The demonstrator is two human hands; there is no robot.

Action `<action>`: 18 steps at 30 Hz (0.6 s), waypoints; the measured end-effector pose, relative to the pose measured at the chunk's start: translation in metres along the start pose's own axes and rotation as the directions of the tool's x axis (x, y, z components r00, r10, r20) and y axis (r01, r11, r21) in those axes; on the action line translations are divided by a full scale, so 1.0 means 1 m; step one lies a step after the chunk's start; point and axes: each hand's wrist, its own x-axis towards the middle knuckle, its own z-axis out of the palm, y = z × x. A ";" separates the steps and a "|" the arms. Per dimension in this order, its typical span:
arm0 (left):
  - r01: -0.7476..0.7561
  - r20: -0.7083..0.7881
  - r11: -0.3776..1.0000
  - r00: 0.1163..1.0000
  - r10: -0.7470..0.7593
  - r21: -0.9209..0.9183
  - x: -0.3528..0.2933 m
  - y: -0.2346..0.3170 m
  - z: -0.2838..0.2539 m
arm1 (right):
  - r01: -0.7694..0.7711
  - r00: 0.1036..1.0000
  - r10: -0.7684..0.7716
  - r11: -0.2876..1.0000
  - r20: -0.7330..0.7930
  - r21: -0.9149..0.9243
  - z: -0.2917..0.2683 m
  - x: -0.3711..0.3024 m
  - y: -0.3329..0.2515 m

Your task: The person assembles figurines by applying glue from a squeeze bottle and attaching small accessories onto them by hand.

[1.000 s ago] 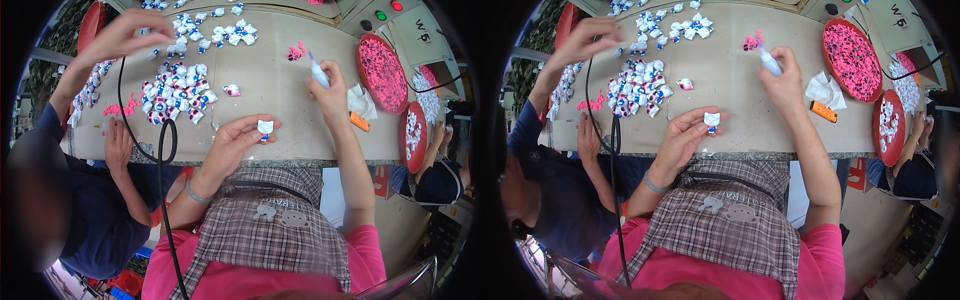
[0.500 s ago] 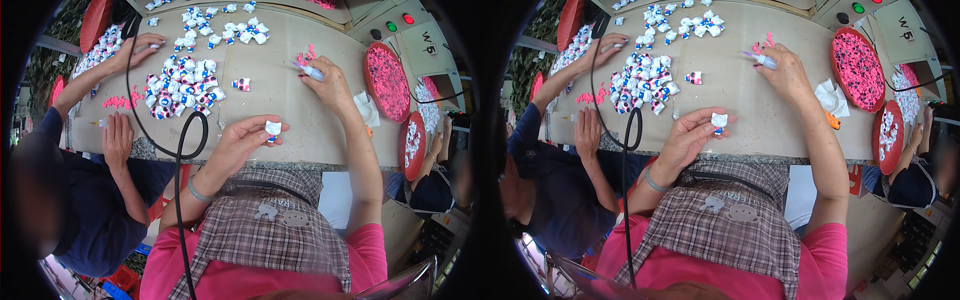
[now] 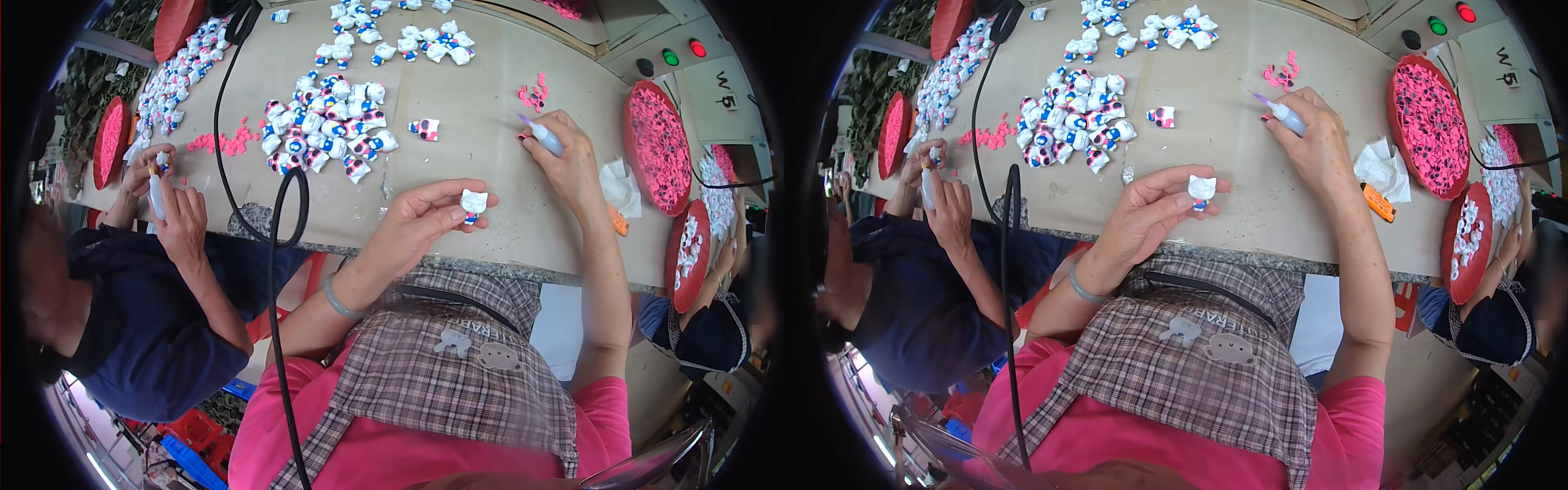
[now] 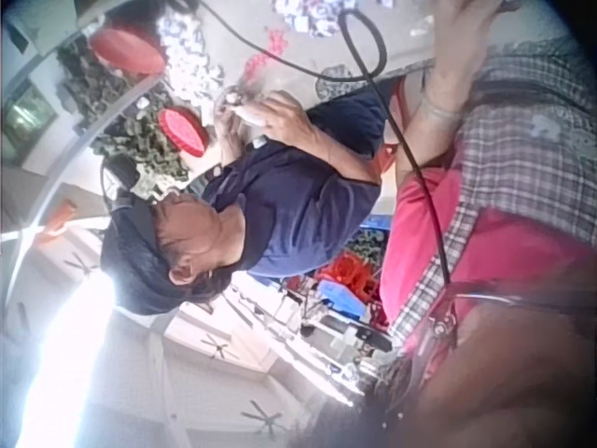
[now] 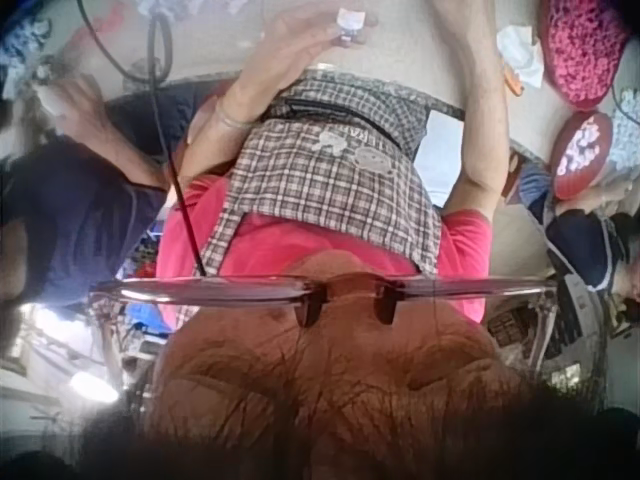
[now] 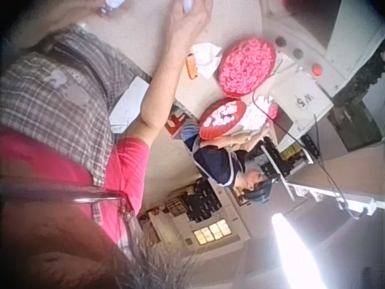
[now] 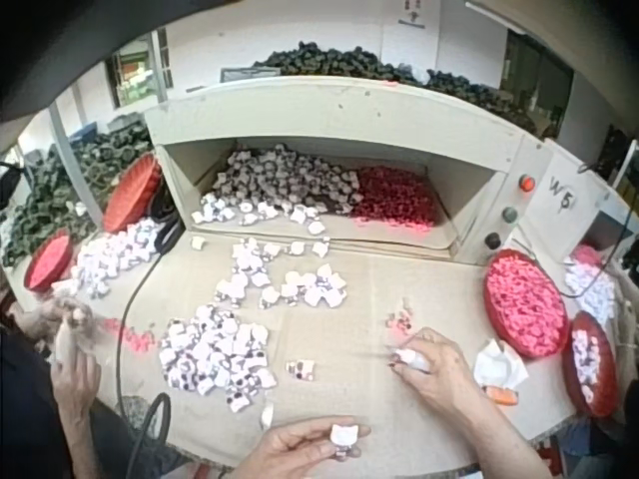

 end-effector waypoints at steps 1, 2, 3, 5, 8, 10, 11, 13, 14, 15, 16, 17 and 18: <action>-0.009 -0.015 1.000 1.000 0.009 -0.008 0.000 -0.002 0.000 | -0.002 1.000 0.002 1.000 0.004 0.002 -0.001 -0.004 -0.004; -0.005 -0.016 1.000 1.000 0.005 -0.011 0.000 -0.003 -0.001 | -0.136 0.990 0.127 0.974 0.063 0.183 -0.002 -0.009 -0.011; -0.027 -0.031 1.000 0.999 0.026 -0.016 0.000 -0.004 -0.001 | -0.274 0.961 0.239 0.897 0.141 0.347 -0.003 -0.015 -0.018; -0.040 -0.041 0.999 0.998 0.039 -0.025 0.000 -0.007 -0.002 | -0.280 0.959 0.213 0.827 0.189 0.488 -0.001 -0.027 -0.028; -0.095 -0.055 0.994 0.994 0.098 0.063 0.000 -0.007 0.001 | -0.284 0.957 0.161 0.695 0.242 0.660 0.002 -0.046 -0.044; -0.095 -0.059 0.992 0.993 0.101 0.086 0.001 -0.008 0.001 | -0.316 0.947 0.168 0.644 0.275 0.696 0.001 -0.054 -0.054; -0.104 -0.068 0.988 0.991 0.112 0.114 0.002 -0.009 0.002 | -0.321 0.946 0.175 0.643 0.274 0.695 0.001 -0.059 -0.057; -0.101 -0.070 0.985 0.991 0.112 0.141 0.002 -0.009 0.005 | -0.346 0.937 0.170 0.576 0.306 0.741 0.000 -0.064 -0.059; -0.104 -0.076 0.980 0.990 0.118 0.170 0.002 -0.009 0.007 | -0.344 0.936 0.150 0.595 0.320 0.726 0.002 -0.066 -0.058; -0.100 -0.075 0.981 0.991 0.114 0.169 0.002 -0.010 0.008 | -0.346 0.935 0.155 0.594 0.319 0.726 0.002 -0.066 -0.059; -0.101 -0.080 0.974 0.990 0.119 0.204 0.001 -0.011 0.008 | -0.347 0.933 0.157 0.632 0.324 0.693 0.002 -0.067 -0.061; -0.101 -0.085 0.966 0.988 0.125 0.240 0.001 -0.011 0.009 | -0.347 0.931 0.159 0.667 0.329 0.659 0.002 -0.067 -0.062; -0.098 -0.083 0.966 0.989 0.121 0.238 0.001 -0.011 0.010 | -0.350 0.930 0.164 0.666 0.329 0.658 0.001 -0.067 -0.062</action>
